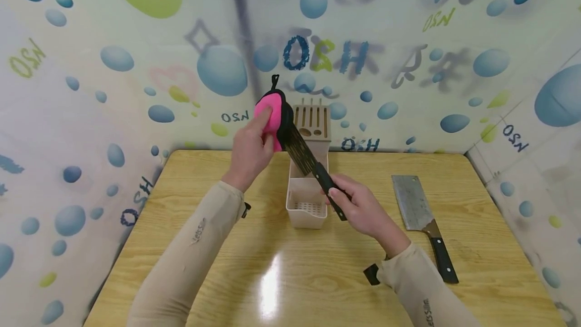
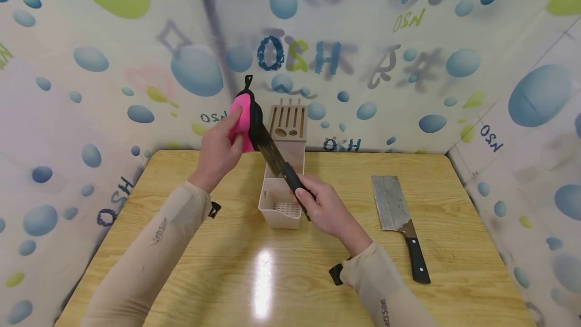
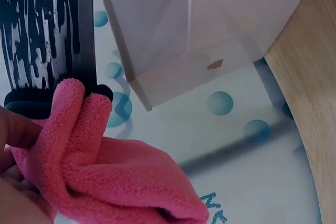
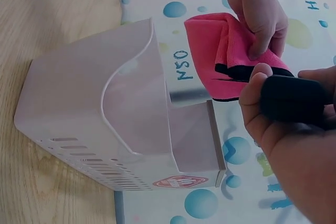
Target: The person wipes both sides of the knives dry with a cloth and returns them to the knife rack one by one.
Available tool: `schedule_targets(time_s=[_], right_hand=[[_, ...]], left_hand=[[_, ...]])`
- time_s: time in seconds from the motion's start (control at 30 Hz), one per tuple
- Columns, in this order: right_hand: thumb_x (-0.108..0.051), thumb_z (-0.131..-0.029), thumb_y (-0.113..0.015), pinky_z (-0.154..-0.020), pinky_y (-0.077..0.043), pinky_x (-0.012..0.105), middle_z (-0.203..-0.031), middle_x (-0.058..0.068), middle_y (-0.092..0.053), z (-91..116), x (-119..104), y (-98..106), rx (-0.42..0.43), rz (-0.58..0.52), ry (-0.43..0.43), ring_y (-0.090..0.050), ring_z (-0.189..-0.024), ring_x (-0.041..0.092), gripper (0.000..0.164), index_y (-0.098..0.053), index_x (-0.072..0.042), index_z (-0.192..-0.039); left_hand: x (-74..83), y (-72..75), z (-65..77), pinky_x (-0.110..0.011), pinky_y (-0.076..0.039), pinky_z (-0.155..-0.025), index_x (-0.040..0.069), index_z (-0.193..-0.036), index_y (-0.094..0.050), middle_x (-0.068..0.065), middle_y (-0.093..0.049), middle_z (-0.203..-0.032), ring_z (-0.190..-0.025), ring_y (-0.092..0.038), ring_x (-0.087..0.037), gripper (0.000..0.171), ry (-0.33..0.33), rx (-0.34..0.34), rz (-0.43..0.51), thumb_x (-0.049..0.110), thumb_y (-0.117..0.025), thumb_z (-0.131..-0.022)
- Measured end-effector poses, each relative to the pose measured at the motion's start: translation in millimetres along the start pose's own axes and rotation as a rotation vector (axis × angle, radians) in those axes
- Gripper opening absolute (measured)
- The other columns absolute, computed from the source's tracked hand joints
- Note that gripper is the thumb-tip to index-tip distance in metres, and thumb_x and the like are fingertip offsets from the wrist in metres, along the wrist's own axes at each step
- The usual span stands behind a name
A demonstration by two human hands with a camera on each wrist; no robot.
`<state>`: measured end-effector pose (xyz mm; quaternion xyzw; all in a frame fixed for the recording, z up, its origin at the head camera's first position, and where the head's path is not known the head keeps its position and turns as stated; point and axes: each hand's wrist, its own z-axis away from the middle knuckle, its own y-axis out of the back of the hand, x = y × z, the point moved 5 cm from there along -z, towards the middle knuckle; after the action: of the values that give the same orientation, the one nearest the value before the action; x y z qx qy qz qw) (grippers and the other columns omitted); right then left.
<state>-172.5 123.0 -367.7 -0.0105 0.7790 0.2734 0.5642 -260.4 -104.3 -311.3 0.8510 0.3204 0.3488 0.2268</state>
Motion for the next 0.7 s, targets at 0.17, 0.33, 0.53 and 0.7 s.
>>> schedule_targets(time_s=[0.17, 0.33, 0.53, 0.7], right_hand=[[-0.005, -0.109, -0.046, -0.077, -0.057, 0.033, -0.109, 0.018, -0.067, -1, 0, -3, 0.016, -0.021, -0.021, -0.070, -0.097, 0.035, 0.031, -0.062, 0.008, -0.132], [-0.006, -0.110, -0.046, -0.081, -0.059, 0.036, -0.111, 0.021, -0.067, -4, 0, -4, 0.028, -0.040, -0.049, -0.071, -0.098, 0.040, 0.033, -0.061, 0.008, -0.135], [-0.006, -0.110, -0.046, -0.084, -0.059, 0.040, -0.111, 0.020, -0.069, -9, -2, -3, 0.044, -0.058, -0.052, -0.072, -0.097, 0.034, 0.033, -0.060, 0.009, -0.135], [-0.007, -0.110, -0.046, -0.085, -0.059, 0.042, -0.110, 0.021, -0.071, -11, 0, -1, 0.062, -0.061, -0.073, -0.072, -0.098, 0.036, 0.032, -0.061, 0.008, -0.134]], left_hand=[[2.3, -3.8, 2.3, -0.047, -0.060, -0.092, -0.005, -0.143, -0.057, -0.021, -0.063, -0.140, -0.115, -0.069, -0.038, 0.053, 0.013, -0.012, 0.000, -0.010, -0.055, -0.091], [5.5, -8.8, 7.5, -0.046, -0.059, -0.096, -0.004, -0.142, -0.058, -0.020, -0.062, -0.141, -0.119, -0.067, -0.038, 0.052, 0.024, -0.034, -0.008, -0.010, -0.056, -0.091], [13.5, -11.2, 10.1, -0.043, -0.061, -0.091, -0.001, -0.140, -0.063, -0.018, -0.064, -0.138, -0.107, -0.072, -0.036, 0.049, -0.006, -0.054, -0.017, -0.009, -0.059, -0.091], [21.1, -14.0, 13.5, -0.041, -0.062, -0.086, -0.002, -0.137, -0.065, -0.018, -0.067, -0.135, -0.105, -0.074, -0.033, 0.048, -0.043, -0.058, -0.024, -0.010, -0.060, -0.090]])
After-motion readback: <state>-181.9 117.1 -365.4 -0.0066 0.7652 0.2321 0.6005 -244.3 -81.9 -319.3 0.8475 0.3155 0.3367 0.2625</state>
